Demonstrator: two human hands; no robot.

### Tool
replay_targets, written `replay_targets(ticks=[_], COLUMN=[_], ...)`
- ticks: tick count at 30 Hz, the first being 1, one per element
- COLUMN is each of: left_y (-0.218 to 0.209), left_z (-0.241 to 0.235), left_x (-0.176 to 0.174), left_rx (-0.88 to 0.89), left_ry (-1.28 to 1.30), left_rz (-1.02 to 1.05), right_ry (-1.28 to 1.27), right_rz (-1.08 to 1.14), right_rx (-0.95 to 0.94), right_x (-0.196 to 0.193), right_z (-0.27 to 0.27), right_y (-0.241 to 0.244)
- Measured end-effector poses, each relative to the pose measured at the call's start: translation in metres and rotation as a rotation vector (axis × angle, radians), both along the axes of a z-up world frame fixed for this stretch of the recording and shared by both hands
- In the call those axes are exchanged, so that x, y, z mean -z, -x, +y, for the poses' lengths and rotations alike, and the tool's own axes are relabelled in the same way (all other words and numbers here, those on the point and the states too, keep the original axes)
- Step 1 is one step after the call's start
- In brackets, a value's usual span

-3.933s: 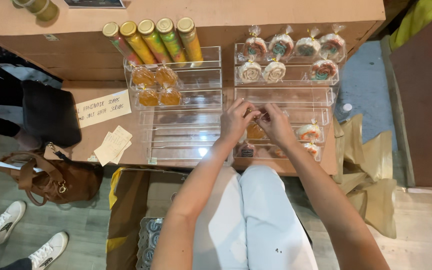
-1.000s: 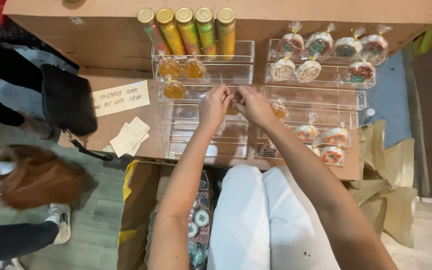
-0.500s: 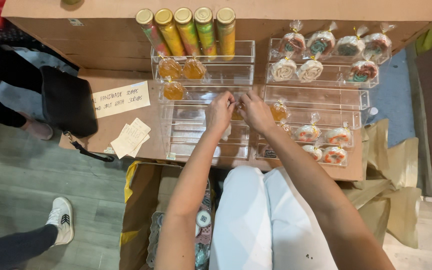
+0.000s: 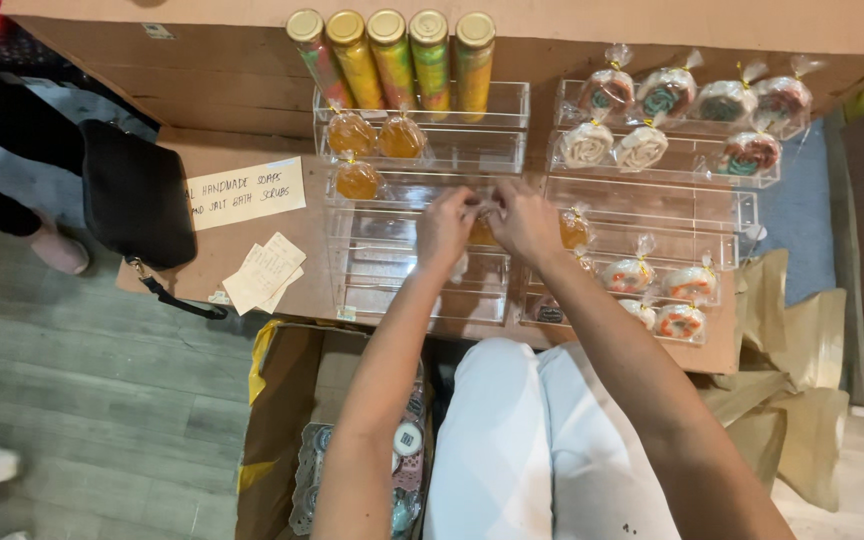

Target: The person wipes individual wrapped cookies and soap bars with a cloth, then places them into an acrylic display stand and a cardboard box.

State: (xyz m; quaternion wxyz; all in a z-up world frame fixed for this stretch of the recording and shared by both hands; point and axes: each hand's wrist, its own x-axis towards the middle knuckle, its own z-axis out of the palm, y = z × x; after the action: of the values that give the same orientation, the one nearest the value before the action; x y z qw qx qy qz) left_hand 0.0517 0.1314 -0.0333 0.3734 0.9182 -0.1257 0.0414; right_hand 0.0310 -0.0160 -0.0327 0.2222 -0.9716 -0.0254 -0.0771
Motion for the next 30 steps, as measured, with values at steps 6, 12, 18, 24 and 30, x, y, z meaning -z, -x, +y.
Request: replay_targets(ticks=[6,12,18,24,30], left_y=[-0.014,-0.039,-0.044,-0.044,-0.042], left_z=[0.063,0.097,0.089,0.088,0.09], left_x=[-0.057,-0.059,-0.057,-0.049,-0.05], left_rx=[-0.591,-0.715,-0.675,-0.671,-0.693], left_ry=[0.203,0.051,-0.178,-0.213,-0.11], left_rz=[-0.075,0.079,0.067,0.06,0.002], right_ry=[-0.2,-0.382,-0.402,-0.291,-0.45], right_rz=[-0.142,-0.034,0.062,-0.016,-0.319], right_rx=[-0.022,-0.06,0.038,0.0,-0.032], right_x=[-0.052,-0.084,-0.09,-0.081,-0.085], right_z=[0.038,0.087,0.112,0.108,0.084], right_y=[-0.04,-0.074,-0.079,-0.09,-0.062])
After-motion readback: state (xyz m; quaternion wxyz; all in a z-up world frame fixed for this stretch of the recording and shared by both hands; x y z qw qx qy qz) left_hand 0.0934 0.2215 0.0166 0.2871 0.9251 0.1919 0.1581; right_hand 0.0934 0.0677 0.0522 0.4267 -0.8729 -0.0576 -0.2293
